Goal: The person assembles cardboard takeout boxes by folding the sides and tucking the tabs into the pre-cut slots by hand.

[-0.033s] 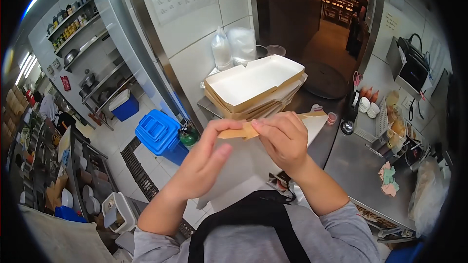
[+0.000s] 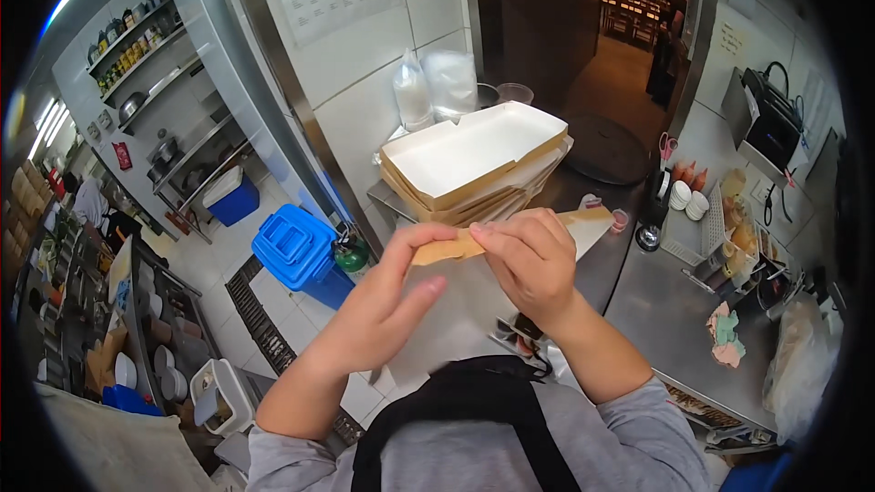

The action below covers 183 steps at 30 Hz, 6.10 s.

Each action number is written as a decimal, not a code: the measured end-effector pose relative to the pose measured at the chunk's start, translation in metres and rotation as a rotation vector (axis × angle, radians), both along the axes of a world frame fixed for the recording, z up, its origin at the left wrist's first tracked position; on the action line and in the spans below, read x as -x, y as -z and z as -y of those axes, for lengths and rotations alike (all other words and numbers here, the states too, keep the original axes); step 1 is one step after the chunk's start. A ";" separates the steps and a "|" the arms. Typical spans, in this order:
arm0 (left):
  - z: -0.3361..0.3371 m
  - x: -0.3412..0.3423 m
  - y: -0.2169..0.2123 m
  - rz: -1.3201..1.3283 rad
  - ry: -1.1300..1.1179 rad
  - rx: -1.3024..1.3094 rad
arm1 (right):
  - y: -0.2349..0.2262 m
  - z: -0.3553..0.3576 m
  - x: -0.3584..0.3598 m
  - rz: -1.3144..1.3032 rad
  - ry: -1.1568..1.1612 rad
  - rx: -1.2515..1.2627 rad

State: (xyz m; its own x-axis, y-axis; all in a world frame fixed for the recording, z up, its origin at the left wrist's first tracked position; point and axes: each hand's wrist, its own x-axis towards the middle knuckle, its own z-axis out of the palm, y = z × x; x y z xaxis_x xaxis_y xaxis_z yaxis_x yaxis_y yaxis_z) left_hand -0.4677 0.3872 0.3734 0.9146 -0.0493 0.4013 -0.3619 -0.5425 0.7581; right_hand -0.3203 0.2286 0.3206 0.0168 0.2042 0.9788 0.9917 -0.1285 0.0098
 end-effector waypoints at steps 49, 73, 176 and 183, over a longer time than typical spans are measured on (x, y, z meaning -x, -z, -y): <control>0.034 -0.071 0.033 0.819 -0.731 -0.127 | -0.054 0.191 -0.048 -0.753 -0.004 -0.377; 0.074 -0.069 -0.018 0.722 -0.229 -0.451 | -0.117 0.129 0.012 -0.307 -0.224 0.408; -0.156 0.547 0.537 -1.513 -1.136 0.403 | 0.136 -0.110 -0.375 -0.900 1.348 0.978; -0.332 0.465 0.542 -1.037 -1.207 0.022 | 0.135 -0.106 -0.419 -1.025 1.015 1.640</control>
State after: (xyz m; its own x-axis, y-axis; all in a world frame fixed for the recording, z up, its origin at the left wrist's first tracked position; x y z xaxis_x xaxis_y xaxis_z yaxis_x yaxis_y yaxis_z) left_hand -0.9324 0.7188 -0.1684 0.2759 0.8728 -0.4026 0.9095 -0.1016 0.4031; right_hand 0.0984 0.3350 0.1857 0.8831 0.2026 -0.4231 0.3420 -0.8954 0.2852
